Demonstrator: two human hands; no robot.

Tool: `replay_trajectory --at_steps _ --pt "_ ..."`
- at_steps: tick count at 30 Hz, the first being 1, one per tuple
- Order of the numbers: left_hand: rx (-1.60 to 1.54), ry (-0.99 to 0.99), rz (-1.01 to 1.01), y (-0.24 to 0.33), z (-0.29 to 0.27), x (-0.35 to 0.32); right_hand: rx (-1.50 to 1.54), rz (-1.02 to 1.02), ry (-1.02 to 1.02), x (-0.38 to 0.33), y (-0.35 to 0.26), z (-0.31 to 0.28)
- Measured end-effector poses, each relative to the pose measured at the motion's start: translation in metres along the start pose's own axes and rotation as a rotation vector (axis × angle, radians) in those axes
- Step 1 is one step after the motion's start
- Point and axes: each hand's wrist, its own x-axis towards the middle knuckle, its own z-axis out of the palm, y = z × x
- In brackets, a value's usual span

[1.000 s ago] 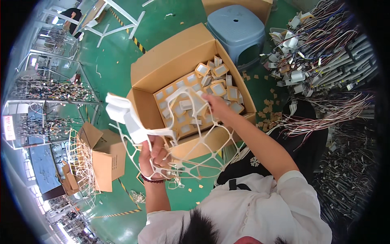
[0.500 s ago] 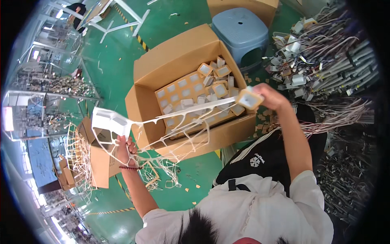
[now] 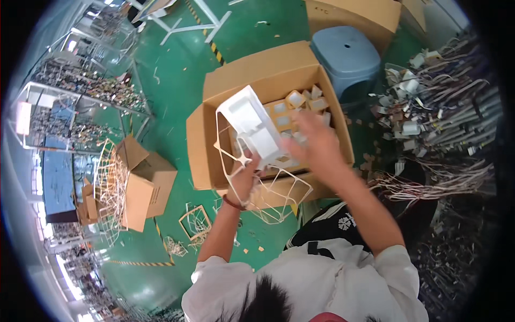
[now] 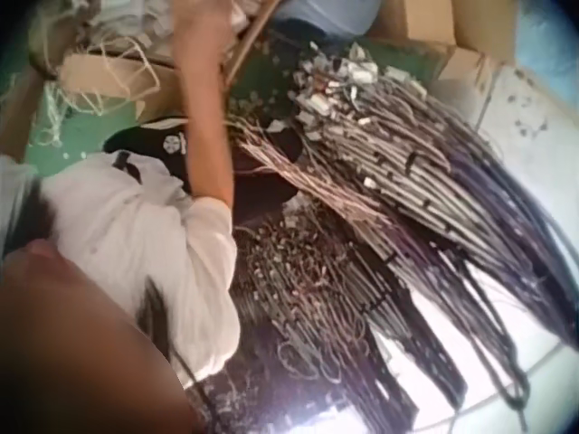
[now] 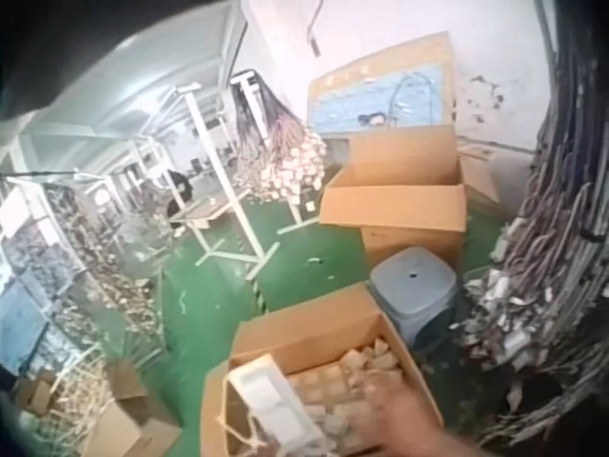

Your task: Organizing and sorting wire harnesses in a factory setting.

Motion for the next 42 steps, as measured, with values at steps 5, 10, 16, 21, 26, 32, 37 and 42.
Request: replay_trajectory --at_steps 5,10,16,21,26,32,37,42 --pt "0.418 -0.315 0.074 -0.004 0.036 -0.005 -0.126 0.049 -0.023 -0.016 -0.005 0.009" --pt "0.047 -0.476 -0.141 0.009 0.025 -0.007 0.238 0.192 -0.268 -0.023 0.003 -0.008" --pt "0.096 -0.422 -0.289 0.023 -0.024 -0.005 0.638 0.622 -0.622 -0.004 0.029 -0.058" --pt "0.507 -0.512 -0.018 0.016 -0.05 0.0 0.417 0.5 -0.977 0.013 0.049 -0.096" --pt "0.195 -0.345 -0.215 0.032 -0.062 -0.01 0.546 0.562 -0.382 0.023 0.074 -0.148" --pt "0.453 -0.5 -0.138 0.047 -0.025 -0.019 -0.159 0.034 -0.108 0.009 0.039 -0.033" --pt "0.633 -0.783 -0.076 0.055 0.01 -0.012 0.372 0.467 -0.6 -0.016 0.023 0.032" --pt "0.689 -0.855 0.035 0.037 0.001 -0.009 0.784 0.915 -0.943 -0.031 0.026 0.036"
